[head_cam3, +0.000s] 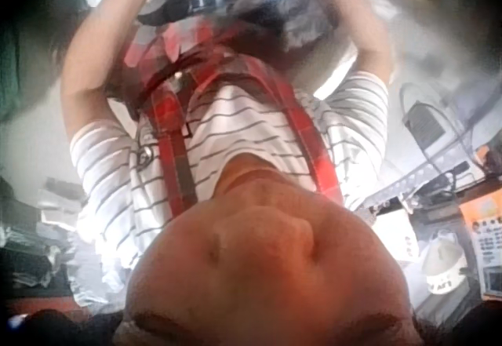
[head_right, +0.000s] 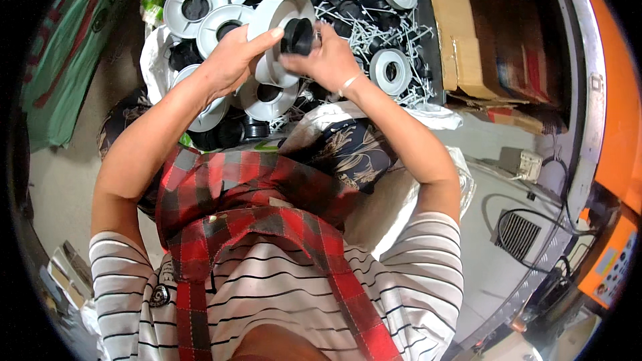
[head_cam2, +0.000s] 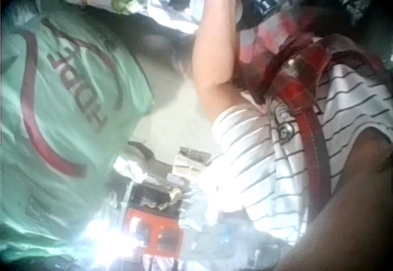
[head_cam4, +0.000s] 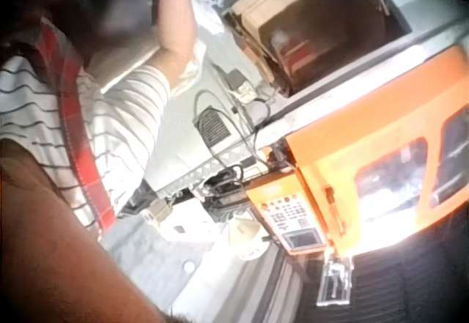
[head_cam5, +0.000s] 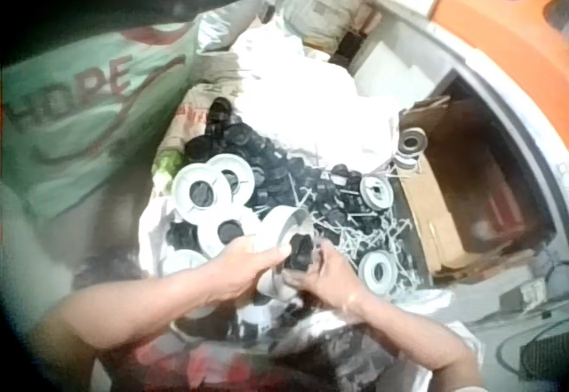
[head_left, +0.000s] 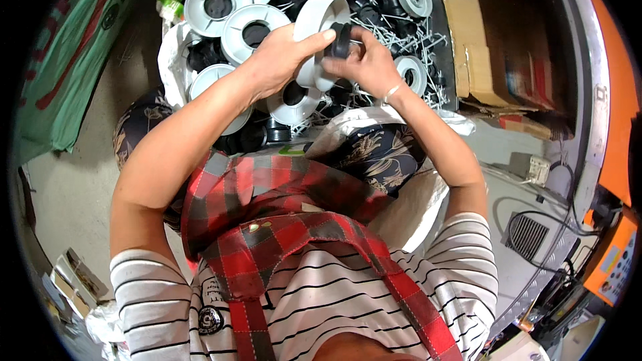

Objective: The person assembles plastic components by hand, inserting black circular inserts into white ring-shaped pieces one at a time and stacking the completed assemblies.

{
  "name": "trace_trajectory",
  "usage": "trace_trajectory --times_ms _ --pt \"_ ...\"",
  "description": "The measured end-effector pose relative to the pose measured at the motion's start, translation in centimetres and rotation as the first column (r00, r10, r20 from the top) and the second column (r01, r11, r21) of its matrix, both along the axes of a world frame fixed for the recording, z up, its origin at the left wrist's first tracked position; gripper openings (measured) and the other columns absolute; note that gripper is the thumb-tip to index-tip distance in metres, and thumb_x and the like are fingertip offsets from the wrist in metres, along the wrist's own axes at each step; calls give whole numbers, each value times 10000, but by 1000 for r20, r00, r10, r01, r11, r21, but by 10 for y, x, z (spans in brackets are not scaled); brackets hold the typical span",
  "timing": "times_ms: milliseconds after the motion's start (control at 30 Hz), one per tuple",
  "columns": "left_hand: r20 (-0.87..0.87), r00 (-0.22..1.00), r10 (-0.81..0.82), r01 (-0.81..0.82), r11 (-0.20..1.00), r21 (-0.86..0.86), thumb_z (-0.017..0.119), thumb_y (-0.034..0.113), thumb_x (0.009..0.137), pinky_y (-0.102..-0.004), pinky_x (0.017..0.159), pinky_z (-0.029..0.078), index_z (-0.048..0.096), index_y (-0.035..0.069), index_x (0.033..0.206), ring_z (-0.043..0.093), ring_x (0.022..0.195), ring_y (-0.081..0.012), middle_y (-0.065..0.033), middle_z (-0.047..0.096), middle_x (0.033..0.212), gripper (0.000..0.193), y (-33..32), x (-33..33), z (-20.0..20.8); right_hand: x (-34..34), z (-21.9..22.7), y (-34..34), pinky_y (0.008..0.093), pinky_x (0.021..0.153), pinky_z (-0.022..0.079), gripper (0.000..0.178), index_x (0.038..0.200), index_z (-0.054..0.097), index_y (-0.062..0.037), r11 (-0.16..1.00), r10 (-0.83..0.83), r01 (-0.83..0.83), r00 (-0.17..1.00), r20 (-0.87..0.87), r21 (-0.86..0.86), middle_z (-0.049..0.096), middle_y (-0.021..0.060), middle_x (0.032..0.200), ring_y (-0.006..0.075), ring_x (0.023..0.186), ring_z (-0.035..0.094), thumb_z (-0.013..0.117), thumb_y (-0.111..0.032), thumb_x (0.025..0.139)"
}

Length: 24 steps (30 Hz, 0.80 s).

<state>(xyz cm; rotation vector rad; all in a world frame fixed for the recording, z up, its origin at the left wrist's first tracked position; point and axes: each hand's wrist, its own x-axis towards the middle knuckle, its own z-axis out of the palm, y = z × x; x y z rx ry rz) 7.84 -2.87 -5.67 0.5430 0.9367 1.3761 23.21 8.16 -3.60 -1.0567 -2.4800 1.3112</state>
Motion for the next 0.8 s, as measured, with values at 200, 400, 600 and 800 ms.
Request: trace_trajectory --times_ms 200,400,600,800 --pt "-893 395 215 -118 976 183 689 333 772 -370 839 454 449 -57 1217 588 970 -289 -206 590 1075 639 -10 -11 -4 13 -34 35 328 618 535 668 1059 545 88 912 -27 22 1000 -7 -410 654 195 844 241 736 660 465 -551 885" --pt "-966 130 -224 9 974 -225 681 388 730 -389 927 428 422 -123 1252 544 1079 -375 -302 554 1126 776 -12 -13 -18 174 -170 204 384 874 446 912 1242 421 112 926 -366 172 632 683 337 595 254 1100 354 1059 569 623 -615 729" --pt "-839 539 -71 -42 993 -111 666 352 765 -382 871 464 549 -107 1117 601 991 -330 -256 609 1046 590 13 -10 -27 206 -203 196 359 864 466 765 1121 498 100 888 -458 351 614 643 297 596 263 1081 349 1015 590 801 -373 601" --pt "-88 993 77 -106 916 -387 628 331 864 -269 860 446 485 -42 1222 580 896 -136 -49 595 1040 537 15 -2 -33 55 -72 76 348 867 471 553 1149 528 -17 929 257 -284 957 137 238 570 184 1168 282 1026 583 776 -126 666"
